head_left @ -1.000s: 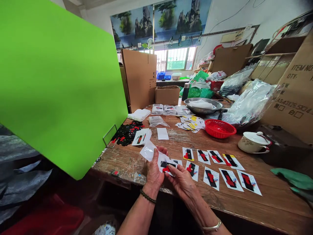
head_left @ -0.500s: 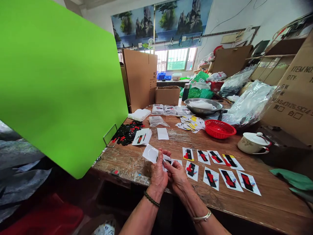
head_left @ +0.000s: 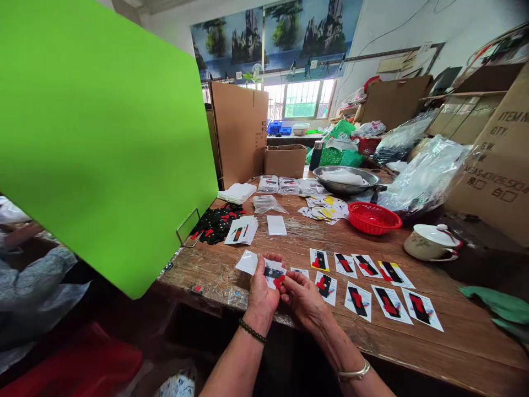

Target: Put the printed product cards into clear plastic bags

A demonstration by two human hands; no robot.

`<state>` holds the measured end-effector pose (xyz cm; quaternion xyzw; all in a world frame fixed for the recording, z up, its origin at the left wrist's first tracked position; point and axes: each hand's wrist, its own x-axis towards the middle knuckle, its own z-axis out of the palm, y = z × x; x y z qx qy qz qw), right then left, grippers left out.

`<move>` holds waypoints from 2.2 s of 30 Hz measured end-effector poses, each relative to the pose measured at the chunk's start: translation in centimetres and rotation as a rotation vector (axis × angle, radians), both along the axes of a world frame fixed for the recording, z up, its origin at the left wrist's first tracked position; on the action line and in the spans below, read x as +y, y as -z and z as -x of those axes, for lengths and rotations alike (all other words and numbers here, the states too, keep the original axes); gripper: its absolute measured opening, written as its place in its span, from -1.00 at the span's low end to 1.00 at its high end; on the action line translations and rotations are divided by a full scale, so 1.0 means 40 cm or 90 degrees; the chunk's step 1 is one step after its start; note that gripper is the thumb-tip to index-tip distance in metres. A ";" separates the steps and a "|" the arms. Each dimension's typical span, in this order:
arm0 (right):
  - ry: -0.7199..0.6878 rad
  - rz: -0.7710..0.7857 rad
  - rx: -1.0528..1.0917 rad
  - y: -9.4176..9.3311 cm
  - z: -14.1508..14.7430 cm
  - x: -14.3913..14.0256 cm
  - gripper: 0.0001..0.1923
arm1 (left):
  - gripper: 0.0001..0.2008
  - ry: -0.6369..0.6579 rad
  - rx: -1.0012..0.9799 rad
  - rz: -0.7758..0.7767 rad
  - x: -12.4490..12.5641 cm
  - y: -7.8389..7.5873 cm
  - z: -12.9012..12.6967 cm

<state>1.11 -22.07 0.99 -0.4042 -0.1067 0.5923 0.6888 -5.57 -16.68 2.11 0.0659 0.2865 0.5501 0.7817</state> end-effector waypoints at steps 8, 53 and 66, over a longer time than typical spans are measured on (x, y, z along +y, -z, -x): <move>0.057 -0.019 -0.059 0.021 0.006 -0.008 -0.37 | -0.80 -0.019 -0.024 0.029 0.014 -0.001 0.004; -0.086 -0.040 -0.301 0.043 -0.022 0.013 -0.54 | -0.84 -0.002 -0.076 -0.016 -0.021 0.021 -0.004; -0.093 -0.056 -0.190 0.040 -0.058 0.001 -0.52 | -0.89 0.054 -0.081 -0.016 -0.041 0.017 -0.010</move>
